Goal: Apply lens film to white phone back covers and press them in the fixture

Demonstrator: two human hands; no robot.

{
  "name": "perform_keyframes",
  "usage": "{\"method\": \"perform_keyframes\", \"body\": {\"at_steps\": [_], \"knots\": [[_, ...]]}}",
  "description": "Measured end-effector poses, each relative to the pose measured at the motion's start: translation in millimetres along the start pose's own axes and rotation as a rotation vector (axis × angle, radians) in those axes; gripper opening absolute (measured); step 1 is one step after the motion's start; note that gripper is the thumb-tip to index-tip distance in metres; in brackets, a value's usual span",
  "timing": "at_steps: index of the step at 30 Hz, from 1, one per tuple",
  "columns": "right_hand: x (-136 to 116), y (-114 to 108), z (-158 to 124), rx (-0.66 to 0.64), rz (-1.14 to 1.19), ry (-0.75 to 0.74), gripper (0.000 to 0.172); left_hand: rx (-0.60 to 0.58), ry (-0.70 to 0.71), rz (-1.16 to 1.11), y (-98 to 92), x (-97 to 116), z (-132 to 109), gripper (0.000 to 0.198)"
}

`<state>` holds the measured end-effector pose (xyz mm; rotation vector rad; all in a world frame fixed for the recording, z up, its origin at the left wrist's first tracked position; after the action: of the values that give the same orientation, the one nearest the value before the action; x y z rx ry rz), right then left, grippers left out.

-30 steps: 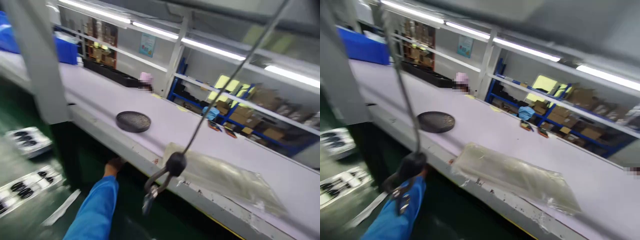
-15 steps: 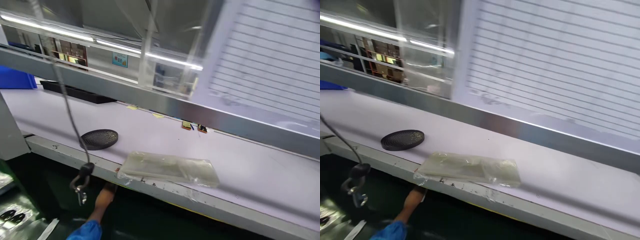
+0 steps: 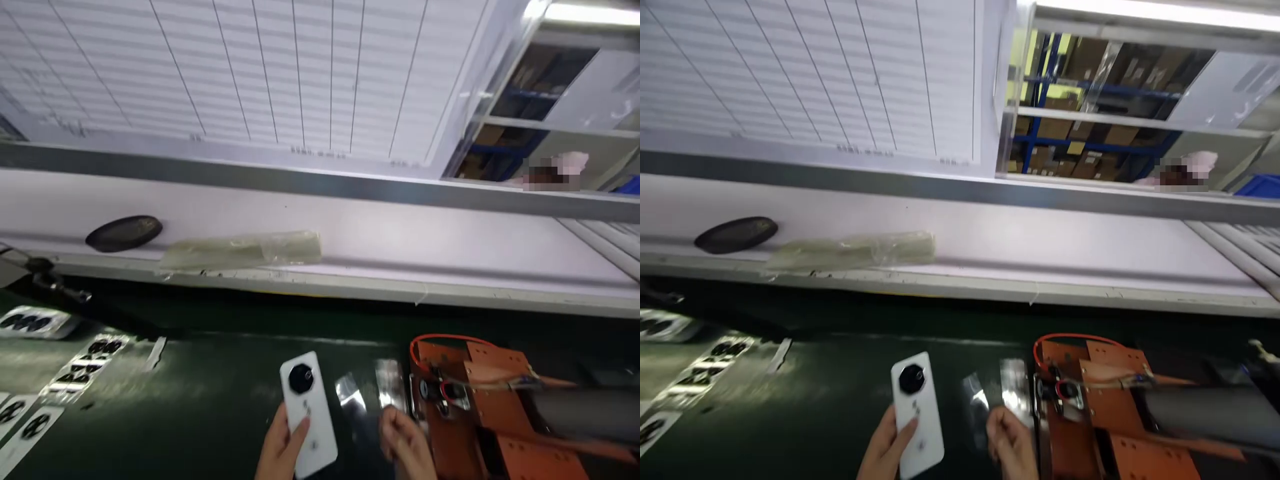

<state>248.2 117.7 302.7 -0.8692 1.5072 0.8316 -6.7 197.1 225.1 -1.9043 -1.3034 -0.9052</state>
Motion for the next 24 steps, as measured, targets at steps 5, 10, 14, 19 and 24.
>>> {"method": "perform_keyframes", "body": {"at_steps": [5,10,14,19,24], "knots": [[-51,4,-6,-0.130,0.269,0.016,0.034,-0.238,0.254,0.046,19.2,88,-25,0.062],[-97,9,-3,-0.111,0.303,-0.023,0.031,-0.404,0.307,-0.002,36.8,93,-62,0.052],[-76,16,-8,-0.057,0.338,0.093,0.035,-0.438,0.292,0.001,42.9,68,-84,0.048],[-42,30,-25,-0.099,0.349,0.201,0.037,-0.427,0.318,0.102,43.6,46,-91,0.043],[-34,44,-34,-0.215,0.398,0.220,0.031,-0.378,0.378,0.162,43.8,40,-89,0.041]]}}
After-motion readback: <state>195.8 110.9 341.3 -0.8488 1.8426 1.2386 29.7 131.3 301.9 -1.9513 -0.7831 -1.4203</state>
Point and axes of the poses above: each hand's wrist, its own z-axis towards the middle knuckle, its own y-axis out of the palm, x = y × z, the point moved 6 cm from there along z, towards the middle knuckle, and after that the axes turned 15 degrees about z, right-handed, at the moved point
